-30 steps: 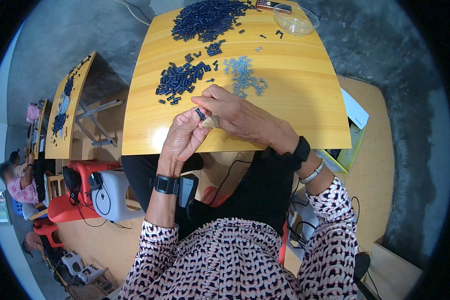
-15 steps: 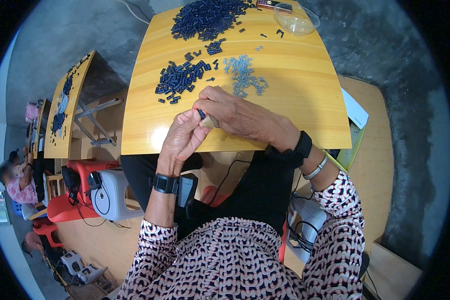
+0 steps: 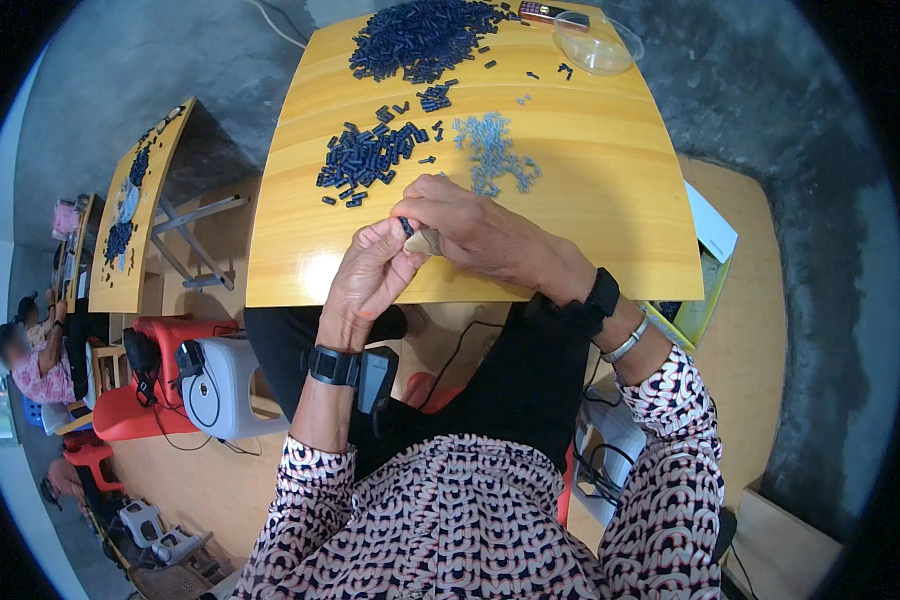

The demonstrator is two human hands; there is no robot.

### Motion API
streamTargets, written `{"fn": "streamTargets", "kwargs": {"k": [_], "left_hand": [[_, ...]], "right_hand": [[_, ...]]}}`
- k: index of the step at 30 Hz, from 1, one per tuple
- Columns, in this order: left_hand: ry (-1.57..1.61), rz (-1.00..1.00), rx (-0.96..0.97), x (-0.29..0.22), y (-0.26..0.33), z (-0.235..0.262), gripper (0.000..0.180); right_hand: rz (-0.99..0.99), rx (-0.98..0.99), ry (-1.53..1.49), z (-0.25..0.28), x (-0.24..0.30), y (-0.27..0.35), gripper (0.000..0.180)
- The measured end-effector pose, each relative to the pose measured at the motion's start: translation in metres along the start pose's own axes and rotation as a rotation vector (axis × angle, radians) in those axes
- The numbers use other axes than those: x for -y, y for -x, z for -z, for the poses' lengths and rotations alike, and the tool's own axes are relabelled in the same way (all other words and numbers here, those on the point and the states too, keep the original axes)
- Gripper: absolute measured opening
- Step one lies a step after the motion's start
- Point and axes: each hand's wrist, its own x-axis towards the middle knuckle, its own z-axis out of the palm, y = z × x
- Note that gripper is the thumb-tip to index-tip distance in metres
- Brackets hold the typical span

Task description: Assembling small blue plastic tubes with grey plastic connectors.

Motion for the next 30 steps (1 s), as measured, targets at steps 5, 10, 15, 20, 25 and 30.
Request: {"fn": "streamTargets", "kwargs": {"k": [5, 10, 15, 20, 25, 30], "left_hand": [[-0.007, 0.013, 0.019, 0.0, -0.0009, 0.0008, 0.016], [0.076, 0.008, 0.07, -0.0002, -0.0028, 0.0042, 0.017], [0.069, 0.007, 0.033, -0.0005, -0.0032, 0.0032, 0.017], [0.048, 0.019, -0.004, -0.0009, -0.0026, -0.0017, 0.017], [0.071, 0.032, 0.073, -0.0015, -0.0022, 0.0026, 0.017], [0.05, 0.063, 0.054, -0.0022, -0.0055, 0.0029, 0.026]], "right_hand": [[0.014, -0.042, 0.004, -0.0023, -0.0018, 0.0029, 0.028], [0.012, -0.066, 0.018, -0.0025, -0.0027, 0.0033, 0.032], [0.016, -0.078, 0.073, -0.0039, -0.0041, 0.0025, 0.039], [0.036, -0.089, 0.091, -0.0075, -0.0068, 0.0011, 0.039], [0.046, -0.071, 0.041, -0.0062, -0.0049, -0.0005, 0.034], [-0.009, -0.153, 0.121, -0.0044, 0.0025, -0.0018, 0.028]]}}
